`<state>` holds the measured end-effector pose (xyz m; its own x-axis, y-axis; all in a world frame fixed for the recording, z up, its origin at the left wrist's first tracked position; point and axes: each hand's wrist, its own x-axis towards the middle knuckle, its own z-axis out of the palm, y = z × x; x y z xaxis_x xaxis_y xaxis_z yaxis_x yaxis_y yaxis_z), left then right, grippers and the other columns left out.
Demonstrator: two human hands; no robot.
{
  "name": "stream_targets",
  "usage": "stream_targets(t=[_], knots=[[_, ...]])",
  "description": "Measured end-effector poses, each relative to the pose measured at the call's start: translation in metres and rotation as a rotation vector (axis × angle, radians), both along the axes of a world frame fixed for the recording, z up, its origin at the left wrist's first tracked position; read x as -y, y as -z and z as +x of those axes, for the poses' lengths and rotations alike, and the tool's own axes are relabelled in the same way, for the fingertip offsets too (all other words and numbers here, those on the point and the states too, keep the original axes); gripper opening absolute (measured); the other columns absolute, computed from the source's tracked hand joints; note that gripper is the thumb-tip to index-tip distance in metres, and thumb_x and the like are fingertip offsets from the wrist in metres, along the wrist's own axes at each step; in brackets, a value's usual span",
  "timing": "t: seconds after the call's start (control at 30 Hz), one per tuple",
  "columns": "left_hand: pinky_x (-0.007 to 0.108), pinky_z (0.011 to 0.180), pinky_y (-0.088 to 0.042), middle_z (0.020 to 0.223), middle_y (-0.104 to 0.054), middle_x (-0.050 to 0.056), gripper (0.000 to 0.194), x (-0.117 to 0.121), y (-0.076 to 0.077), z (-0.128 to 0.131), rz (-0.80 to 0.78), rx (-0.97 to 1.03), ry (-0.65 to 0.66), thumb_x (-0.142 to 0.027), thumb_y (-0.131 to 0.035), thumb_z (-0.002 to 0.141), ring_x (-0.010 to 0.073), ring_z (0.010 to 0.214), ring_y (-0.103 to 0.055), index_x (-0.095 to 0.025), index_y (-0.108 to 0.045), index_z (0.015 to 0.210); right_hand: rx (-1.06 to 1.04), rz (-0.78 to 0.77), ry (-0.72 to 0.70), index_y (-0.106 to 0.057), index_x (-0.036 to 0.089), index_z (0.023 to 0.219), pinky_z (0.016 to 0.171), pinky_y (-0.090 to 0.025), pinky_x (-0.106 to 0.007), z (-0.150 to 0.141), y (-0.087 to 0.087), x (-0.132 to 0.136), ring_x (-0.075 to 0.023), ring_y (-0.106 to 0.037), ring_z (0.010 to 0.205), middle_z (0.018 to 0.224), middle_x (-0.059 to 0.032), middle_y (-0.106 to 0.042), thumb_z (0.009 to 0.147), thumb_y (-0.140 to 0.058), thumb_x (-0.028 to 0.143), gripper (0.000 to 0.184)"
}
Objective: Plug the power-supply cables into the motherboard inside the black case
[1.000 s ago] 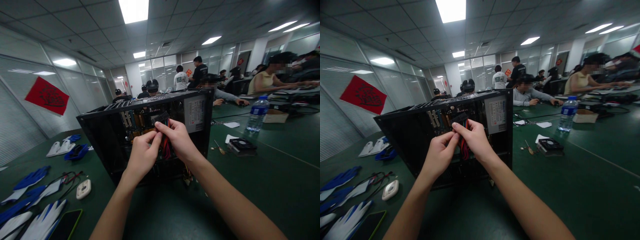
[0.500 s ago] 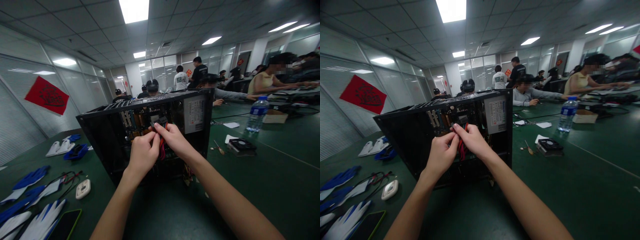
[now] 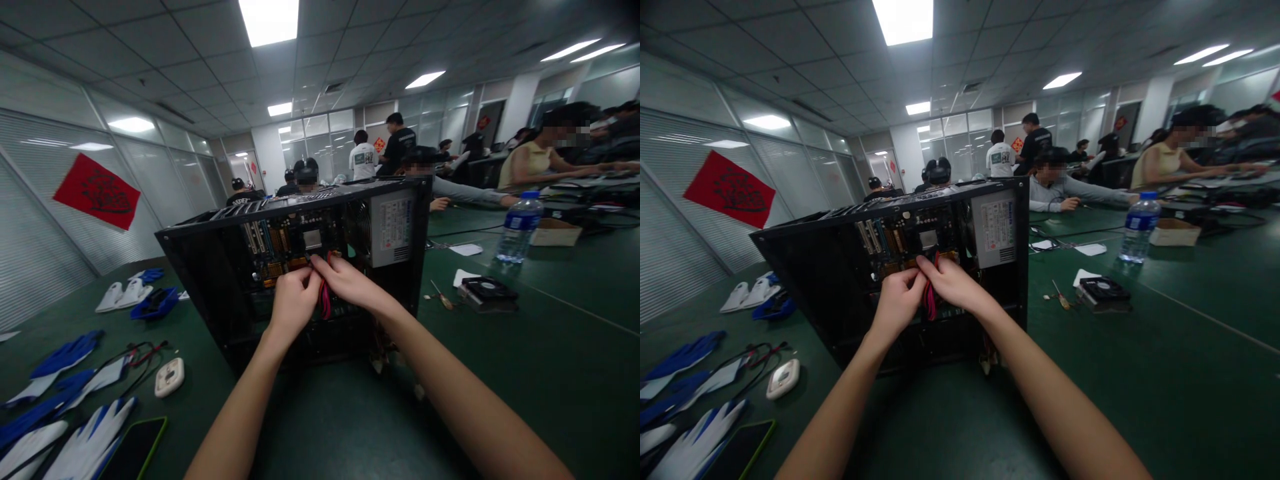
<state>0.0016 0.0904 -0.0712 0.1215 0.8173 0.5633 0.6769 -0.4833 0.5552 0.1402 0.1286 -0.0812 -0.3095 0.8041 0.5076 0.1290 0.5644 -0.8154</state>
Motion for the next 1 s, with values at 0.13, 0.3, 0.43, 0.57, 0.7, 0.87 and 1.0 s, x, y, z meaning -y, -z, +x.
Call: stream_targets(t=[0.13, 0.3, 0.43, 0.57, 0.7, 0.87, 1.0], knots=[[0.023, 0.057, -0.029, 0.061, -0.063, 0.001, 0.041, -0.005, 0.005, -0.003, -0.002, -0.048, -0.035, -0.036, -0.046, 0.094, 0.0119, 0.058, -0.054, -0.013, -0.069, 0.068, 0.211, -0.006, 0.045, -0.064, 0.016, 0.079, 0.074, -0.046, -0.029, 0.009, -0.003, 0.005, -0.02, -0.063, 0.078, 0.075, -0.0052, -0.068, 0.098, -0.045, 0.048, 0.042], [0.025, 0.061, -0.035, 0.074, -0.073, 0.007, 0.041, -0.008, 0.007, -0.006, -0.038, -0.234, -0.148, -0.035, -0.042, 0.098, 0.0165, 0.065, -0.063, -0.016, -0.074, 0.079, 0.196, 0.052, 0.192, -0.066, 0.013, 0.089, 0.077, -0.045, -0.028, 0.0, -0.003, 0.002, -0.0205, -0.065, 0.088, 0.092, -0.0101, -0.073, 0.099, -0.043, 0.029, 0.03], [0.028, 0.066, -0.04, 0.088, -0.077, 0.009, 0.039, -0.014, 0.012, -0.011, -0.123, -0.417, -0.238, -0.036, -0.041, 0.098, 0.0224, 0.079, -0.069, -0.021, -0.076, 0.088, 0.426, 0.032, 0.383, -0.067, 0.011, 0.084, 0.07, -0.041, -0.029, -0.005, 0.009, -0.01, -0.0227, -0.066, 0.082, 0.089, -0.0148, -0.073, 0.099, -0.047, 0.031, 0.033], [0.028, 0.066, -0.041, 0.087, -0.076, 0.01, 0.04, -0.026, 0.026, -0.015, -0.236, -0.497, -0.233, -0.037, -0.042, 0.098, 0.0235, 0.083, -0.07, -0.021, -0.076, 0.087, 0.631, -0.102, 0.483, -0.072, 0.01, 0.09, 0.069, -0.041, -0.031, -0.004, 0.027, -0.023, -0.0279, -0.07, 0.089, 0.095, -0.0202, -0.074, 0.099, -0.044, 0.039, 0.041], [0.029, 0.065, -0.042, 0.081, -0.075, 0.012, 0.038, -0.035, 0.036, -0.018, -0.358, -0.573, -0.172, -0.036, -0.045, 0.095, 0.0234, 0.078, -0.07, -0.017, -0.076, 0.084, 0.696, -0.236, 0.38, -0.074, 0.009, 0.099, 0.066, -0.041, -0.03, -0.005, 0.038, -0.029, -0.0299, -0.071, 0.093, 0.101, -0.022, -0.074, 0.096, -0.046, 0.041, 0.042], [0.031, 0.067, -0.046, 0.085, -0.076, 0.015, 0.036, -0.035, 0.036, -0.016, -0.388, -0.613, -0.168, -0.034, -0.046, 0.093, 0.027, 0.082, -0.071, -0.017, -0.077, 0.085, 0.68, -0.247, 0.27, -0.075, 0.01, 0.095, 0.063, -0.04, -0.028, -0.006, 0.041, -0.03, -0.0262, -0.071, 0.086, 0.095, -0.0186, -0.076, 0.096, -0.045, 0.037, 0.04], [0.034, 0.074, -0.05, 0.091, -0.076, 0.016, 0.036, -0.037, 0.037, -0.014, -0.311, -0.628, -0.247, -0.037, -0.046, 0.094, 0.0293, 0.091, -0.072, -0.017, -0.077, 0.092, 0.681, -0.239, 0.303, -0.075, 0.01, 0.09, 0.062, -0.04, -0.028, -0.005, 0.044, -0.032, -0.0269, -0.071, 0.084, 0.092, -0.0196, -0.075, 0.096, -0.043, 0.038, 0.043]])
